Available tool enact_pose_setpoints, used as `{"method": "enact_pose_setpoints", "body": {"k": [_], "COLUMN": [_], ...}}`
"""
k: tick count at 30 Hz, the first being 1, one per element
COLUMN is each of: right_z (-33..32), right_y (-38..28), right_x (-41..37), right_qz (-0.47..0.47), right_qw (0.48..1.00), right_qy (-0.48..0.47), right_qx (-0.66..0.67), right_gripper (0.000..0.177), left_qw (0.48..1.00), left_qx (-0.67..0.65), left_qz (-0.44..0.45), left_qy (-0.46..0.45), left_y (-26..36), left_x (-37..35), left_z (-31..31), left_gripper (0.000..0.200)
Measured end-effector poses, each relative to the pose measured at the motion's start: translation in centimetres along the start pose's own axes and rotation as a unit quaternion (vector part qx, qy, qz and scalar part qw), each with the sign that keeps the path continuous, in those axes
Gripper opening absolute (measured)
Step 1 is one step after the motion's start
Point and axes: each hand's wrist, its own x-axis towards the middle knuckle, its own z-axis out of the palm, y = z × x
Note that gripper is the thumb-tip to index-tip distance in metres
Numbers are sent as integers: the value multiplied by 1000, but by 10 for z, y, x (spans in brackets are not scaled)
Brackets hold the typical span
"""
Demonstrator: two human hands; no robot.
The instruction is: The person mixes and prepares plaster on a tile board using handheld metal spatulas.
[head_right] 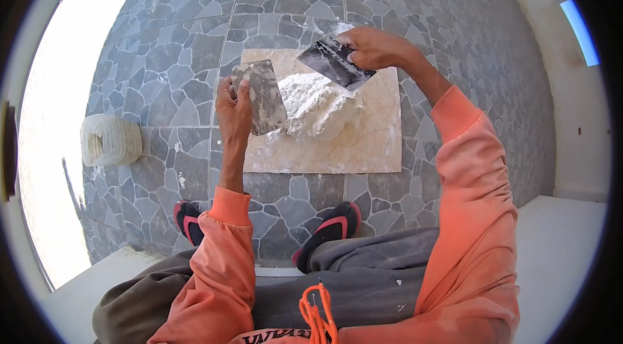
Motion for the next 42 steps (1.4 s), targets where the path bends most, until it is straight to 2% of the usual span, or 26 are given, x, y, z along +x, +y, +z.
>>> {"method": "enact_pose_setpoints", "body": {"k": [3, 6, 9, 10, 13, 16, 22, 24, 28, 31, 37, 40, 42], "right_z": [10, 22, 35, 41, 63, 70, 97, 108, 144, 178, 161, 152, 141], "right_y": [-22, -16, -15, -12, -13, -32, -50, -62, -82, -102, -137, -126, -119], "right_x": [20, 60, 106, 122, 171, 207, 261, 271, 286, 271, 230, 218, 199], "right_qz": [33, 1, -6, -4, -65, -93, -136, -148, -195, -219, -154, -232, -257], "right_qw": [995, 995, 991, 990, 985, 974, 971, 963, 939, 890, 871, 848, 845], "right_qy": [19, 3, -13, -15, -1, -60, -91, -132, -223, -299, -330, -350, -321], "right_qx": [-97, -95, -131, -144, -162, -196, -176, -180, -173, -264, -330, -323, -343], "right_gripper": [34, 37, 35, 33, 41, 40, 40, 40, 25, 24, 21, 20, 19], "left_qw": [996, 994, 981, 978, 971, 971, 955, 951, 949, 950, 955, 954, 953], "left_qx": [-91, -105, -187, -203, -237, -231, -282, -277, -273, -266, -257, -262, -270], "left_qz": [15, 0, -8, 1, -7, -31, -39, -52, -56, -55, -40, -22, -19], "left_qy": [14, 13, 53, 36, 33, 58, 88, 124, 147, 152, 146, 144, 133], "left_y": [8, 34, 51, 53, 61, 65, 50, 49, 35, 34, 33, 38, 39], "left_x": [16, 24, 29, 31, 31, 32, 36, 38, 39, 38, 39, 39, 38], "left_z": [-18, -41, -45, -49, -55, -61, -94, -105, -123, -130, -132, -128, -126], "left_gripper": [43, 47, 40, 44, 42, 38, 33, 31, 30, 32, 34, 22, 23]}}
